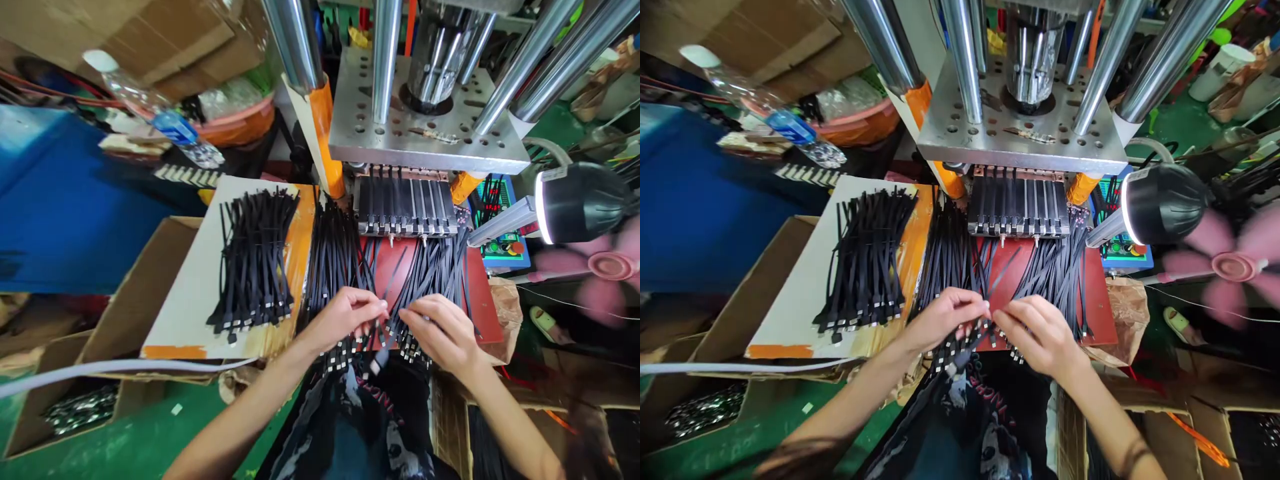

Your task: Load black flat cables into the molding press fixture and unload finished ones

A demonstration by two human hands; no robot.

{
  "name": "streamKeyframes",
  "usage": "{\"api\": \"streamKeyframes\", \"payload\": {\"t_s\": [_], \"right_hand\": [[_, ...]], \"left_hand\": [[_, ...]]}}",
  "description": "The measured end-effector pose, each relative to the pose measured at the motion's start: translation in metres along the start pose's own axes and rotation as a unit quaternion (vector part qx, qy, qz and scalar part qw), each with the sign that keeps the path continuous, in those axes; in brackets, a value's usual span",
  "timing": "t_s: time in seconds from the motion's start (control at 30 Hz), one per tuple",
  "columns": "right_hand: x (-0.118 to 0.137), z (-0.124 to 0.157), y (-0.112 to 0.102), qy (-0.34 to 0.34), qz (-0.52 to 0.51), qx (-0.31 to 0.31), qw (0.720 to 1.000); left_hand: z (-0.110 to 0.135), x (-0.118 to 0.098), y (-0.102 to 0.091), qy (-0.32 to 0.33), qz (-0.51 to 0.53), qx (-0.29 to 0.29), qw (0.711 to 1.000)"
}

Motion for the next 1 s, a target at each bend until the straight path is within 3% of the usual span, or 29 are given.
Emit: {"api": "streamKeyframes", "payload": {"t_s": [0.07, 0.17, 0.3, 0.4, 0.43, 0.5, 0.6, 0.67, 0.77, 0.9, 1.0], "right_hand": [[0.018, 0.006, 0.002, -0.012, -0.044, -0.051, 0.998], [0.035, 0.017, 0.013, -0.002, -0.074, -0.069, 0.995], [0.041, 0.03, 0.013, 0.038, -0.097, -0.029, 0.994], [0.033, 0.035, 0.002, 0.1, -0.222, 0.038, 0.969], [0.027, 0.036, 0.001, 0.155, -0.28, 0.053, 0.946], [0.008, 0.04, 0.005, 0.306, -0.379, 0.046, 0.872], [-0.015, 0.049, 0.023, 0.498, -0.445, -0.062, 0.742], [-0.022, 0.051, 0.034, 0.538, -0.452, -0.139, 0.698], [-0.021, 0.047, 0.041, 0.534, -0.437, -0.148, 0.709], [-0.011, 0.041, 0.037, 0.485, -0.401, -0.079, 0.773], [-0.005, 0.037, 0.034, 0.433, -0.361, -0.055, 0.824]], "left_hand": [[-0.002, 0.009, 0.023, -0.024, 0.099, 0.017, 0.995], [-0.003, 0.015, 0.041, -0.035, 0.183, -0.004, 0.982], [0.002, 0.007, 0.04, 0.004, 0.142, -0.026, 0.99], [0.01, -0.003, 0.039, 0.06, 0.035, -0.027, 0.997], [0.013, -0.006, 0.039, 0.086, -0.008, -0.032, 0.996], [0.019, -0.007, 0.042, 0.141, -0.093, -0.044, 0.985], [0.024, 0.001, 0.048, 0.196, -0.192, -0.032, 0.961], [0.024, 0.008, 0.049, 0.188, -0.228, -0.007, 0.955], [0.022, 0.002, 0.043, 0.159, -0.245, 0.01, 0.956], [0.015, -0.052, 0.034, 0.235, -0.239, -0.063, 0.94], [0.008, -0.088, 0.038, 0.282, -0.247, -0.048, 0.926]]}}
Point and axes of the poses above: each hand's wrist, its own z-axis away from the middle knuckle, its own y-axis out of the palm, x = y × z, the point moved 5 cm from there along -z, towards the middle knuckle
